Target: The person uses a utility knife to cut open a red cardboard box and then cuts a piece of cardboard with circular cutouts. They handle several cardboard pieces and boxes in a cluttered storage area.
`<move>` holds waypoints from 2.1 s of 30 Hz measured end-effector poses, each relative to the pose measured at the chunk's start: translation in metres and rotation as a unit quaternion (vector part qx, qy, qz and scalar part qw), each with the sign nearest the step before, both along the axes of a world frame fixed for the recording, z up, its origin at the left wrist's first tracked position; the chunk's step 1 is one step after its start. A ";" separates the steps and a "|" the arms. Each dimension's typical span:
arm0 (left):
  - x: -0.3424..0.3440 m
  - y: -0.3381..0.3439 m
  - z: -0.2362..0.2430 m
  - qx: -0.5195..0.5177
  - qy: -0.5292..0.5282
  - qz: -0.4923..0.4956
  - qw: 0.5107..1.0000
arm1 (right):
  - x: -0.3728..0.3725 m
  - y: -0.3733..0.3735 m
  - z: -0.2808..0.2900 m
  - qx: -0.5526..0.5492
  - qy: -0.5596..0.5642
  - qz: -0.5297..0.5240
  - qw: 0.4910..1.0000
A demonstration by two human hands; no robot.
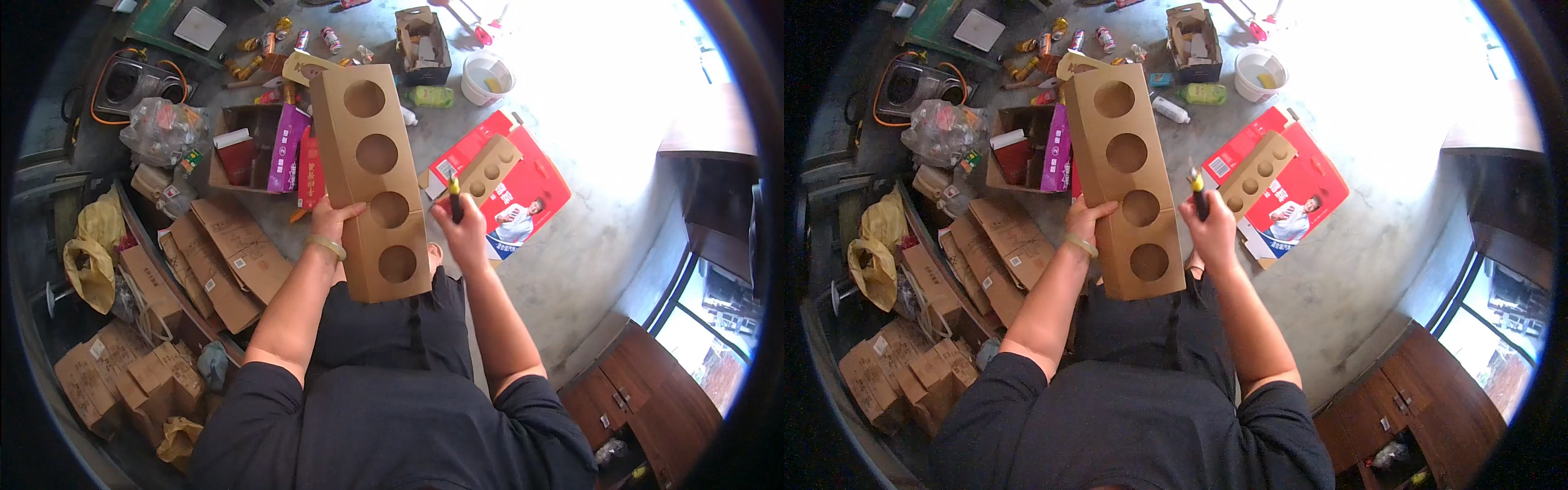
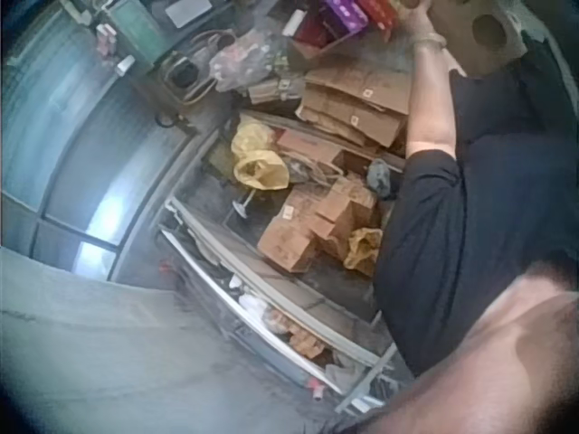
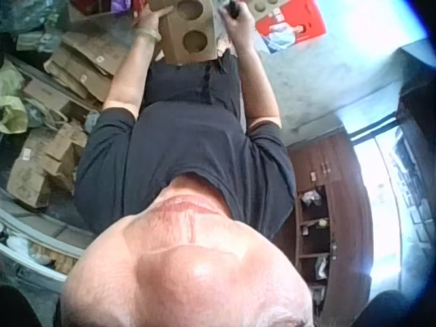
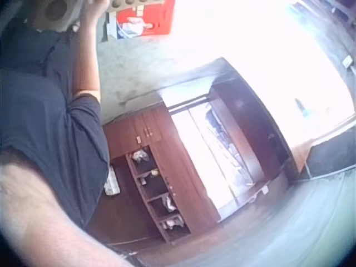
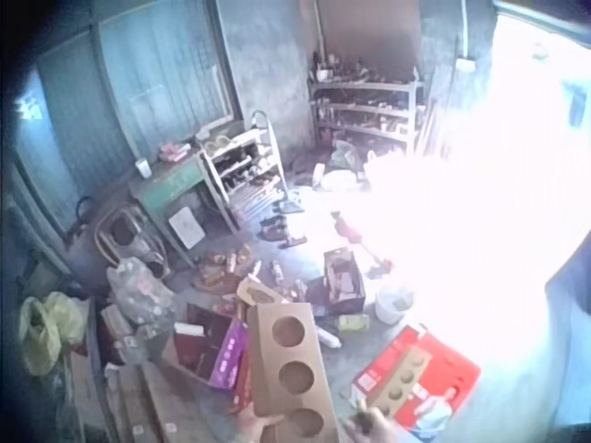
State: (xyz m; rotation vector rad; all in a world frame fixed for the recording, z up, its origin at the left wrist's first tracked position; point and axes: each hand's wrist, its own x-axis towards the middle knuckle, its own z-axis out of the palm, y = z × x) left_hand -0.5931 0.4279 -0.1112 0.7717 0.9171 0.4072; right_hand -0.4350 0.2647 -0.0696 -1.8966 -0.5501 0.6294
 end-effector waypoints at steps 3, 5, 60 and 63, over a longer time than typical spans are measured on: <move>0.000 -0.013 0.030 -0.010 -0.042 -0.020 0.999 | 0.020 0.007 0.015 0.071 0.151 -0.018 0.986; 0.003 -0.022 0.043 0.014 -0.072 -0.010 0.997 | 0.022 0.012 0.030 0.000 0.217 -0.001 0.976; -0.174 0.122 0.214 0.107 -0.270 -0.048 0.956 | -0.178 0.105 0.185 0.235 0.229 0.071 0.942; -0.175 0.112 0.220 0.122 -0.265 -0.059 0.955 | -0.177 0.120 0.218 0.274 0.197 0.059 0.939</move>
